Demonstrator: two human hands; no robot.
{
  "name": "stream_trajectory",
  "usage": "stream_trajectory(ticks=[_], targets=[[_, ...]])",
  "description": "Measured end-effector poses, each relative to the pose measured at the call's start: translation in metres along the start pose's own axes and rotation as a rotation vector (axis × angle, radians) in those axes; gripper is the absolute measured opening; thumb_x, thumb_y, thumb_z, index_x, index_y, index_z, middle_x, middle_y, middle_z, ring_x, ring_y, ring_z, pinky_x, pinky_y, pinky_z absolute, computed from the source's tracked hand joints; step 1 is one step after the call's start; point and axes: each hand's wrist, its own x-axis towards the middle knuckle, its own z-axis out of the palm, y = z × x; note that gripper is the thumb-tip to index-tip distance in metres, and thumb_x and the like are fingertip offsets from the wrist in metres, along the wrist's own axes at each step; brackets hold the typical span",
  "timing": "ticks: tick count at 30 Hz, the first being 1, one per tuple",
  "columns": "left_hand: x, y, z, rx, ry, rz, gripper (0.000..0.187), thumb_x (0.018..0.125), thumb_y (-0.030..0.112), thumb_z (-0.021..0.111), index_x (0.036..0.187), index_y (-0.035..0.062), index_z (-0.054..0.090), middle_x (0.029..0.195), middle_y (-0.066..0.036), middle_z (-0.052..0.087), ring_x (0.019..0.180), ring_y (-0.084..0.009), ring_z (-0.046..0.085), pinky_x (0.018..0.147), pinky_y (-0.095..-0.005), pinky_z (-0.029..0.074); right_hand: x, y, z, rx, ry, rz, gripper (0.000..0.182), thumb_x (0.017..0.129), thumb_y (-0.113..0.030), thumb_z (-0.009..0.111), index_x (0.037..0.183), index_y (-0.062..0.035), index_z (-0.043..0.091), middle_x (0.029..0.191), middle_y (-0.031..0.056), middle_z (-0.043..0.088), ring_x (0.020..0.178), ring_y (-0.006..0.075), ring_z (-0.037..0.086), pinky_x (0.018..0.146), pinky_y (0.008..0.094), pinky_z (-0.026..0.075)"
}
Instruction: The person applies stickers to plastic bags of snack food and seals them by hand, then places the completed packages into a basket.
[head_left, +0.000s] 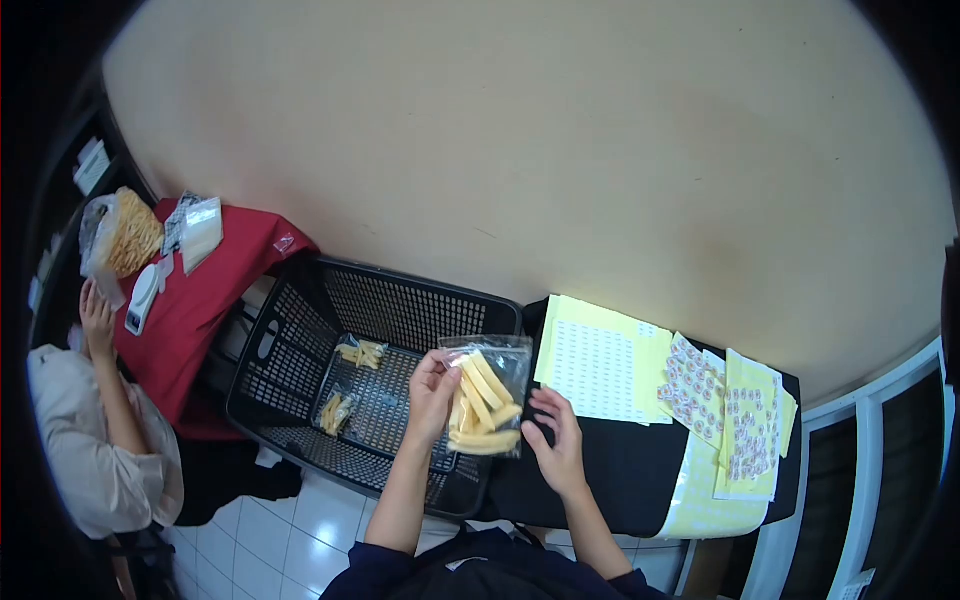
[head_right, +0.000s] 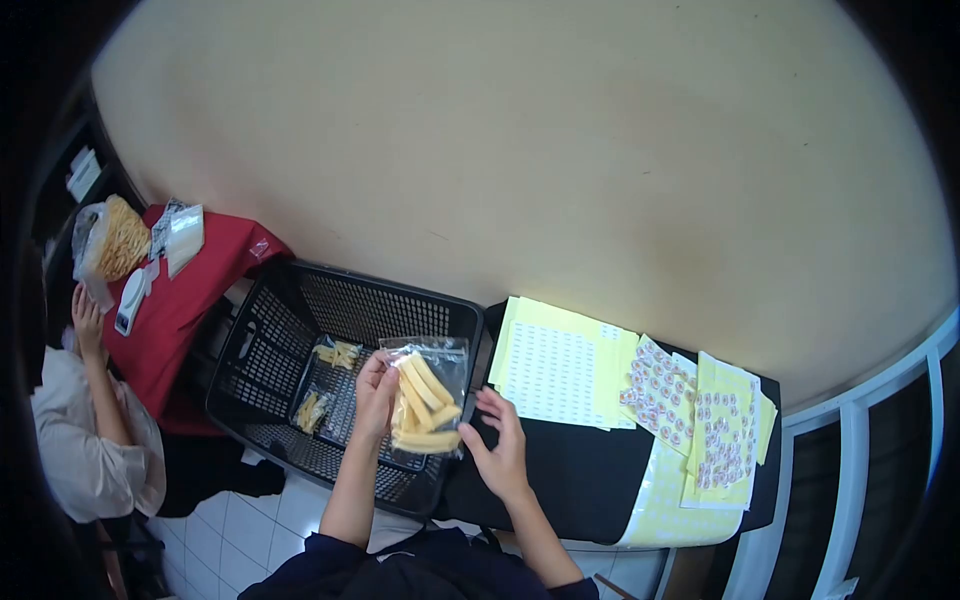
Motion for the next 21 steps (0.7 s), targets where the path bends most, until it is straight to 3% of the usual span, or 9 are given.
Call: stream_trajectory(ticks=[4,9,12,16,18,21], targets=[[-0.040,0.009,0.044,-0.031,-0.153,0.000,0.012,0.081,0.005,0.051,0.092,0.0030,0.046,0.089,-0.004,0.053,0.084,-0.0086,0.050,0.075,-0.0221,0.042,0.002,-0.028,-0.011,0.412,-0.152,0.048,0.034,0.080,-0.010,0.057,0.111,0.0013,0.047,0.100,0.0096,0.055,0.096,0.0162,0.052,0.082,0.0289,0.041],[-0.067,0.015,0.091,0.068,-0.217,-0.009,0.015,0.079,0.006,0.052,0.093,0.0021,0.047,0.087,-0.003,0.052,0.084,-0.0082,0.049,0.074,-0.0217,0.040,-0.011,-0.055,-0.039,0.431,-0.116,-0.052,0.019,0.081,-0.007,0.055,0.098,0.0023,0.056,0.089,0.0062,0.056,0.085,0.0113,0.053,0.077,0.0243,0.042],[-0.076,0.014,0.112,0.281,-0.241,0.107,0.014,0.078,0.006,0.055,0.091,0.0015,0.052,0.087,-0.004,0.053,0.082,-0.0088,0.050,0.074,-0.0225,0.040,-0.017,-0.061,-0.058,0.270,-0.098,-0.138,0.012,0.079,-0.004,0.056,0.089,0.0024,0.059,0.084,0.0057,0.055,0.079,0.0108,0.054,0.071,0.0238,0.043],[-0.080,0.010,0.129,0.226,-0.236,0.090,0.012,0.077,0.005,0.056,0.088,0.0011,0.054,0.085,-0.005,0.054,0.082,-0.0098,0.051,0.074,-0.0231,0.040,-0.021,-0.061,-0.070,0.199,-0.067,-0.233,0.013,0.078,-0.004,0.057,0.090,0.0022,0.058,0.084,0.0061,0.055,0.079,0.0114,0.054,0.071,0.0233,0.042],[-0.083,0.009,0.133,0.256,-0.256,0.113,0.007,0.076,0.004,0.057,0.082,0.0013,0.055,0.083,-0.005,0.055,0.081,-0.0101,0.052,0.073,-0.0234,0.040,-0.025,-0.064,-0.071,0.332,-0.003,-0.179,0.012,0.078,-0.003,0.057,0.089,0.0021,0.058,0.085,0.0067,0.055,0.080,0.0129,0.054,0.074,0.0246,0.043],[-0.083,0.007,0.132,0.234,-0.262,0.153,0.004,0.075,0.003,0.058,0.076,0.0015,0.054,0.081,-0.006,0.054,0.079,-0.0099,0.052,0.073,-0.0238,0.041,-0.023,-0.062,-0.076,0.374,-0.069,-0.160,0.012,0.077,-0.001,0.058,0.089,0.0017,0.057,0.086,0.0077,0.056,0.083,0.0139,0.054,0.077,0.0264,0.044]])
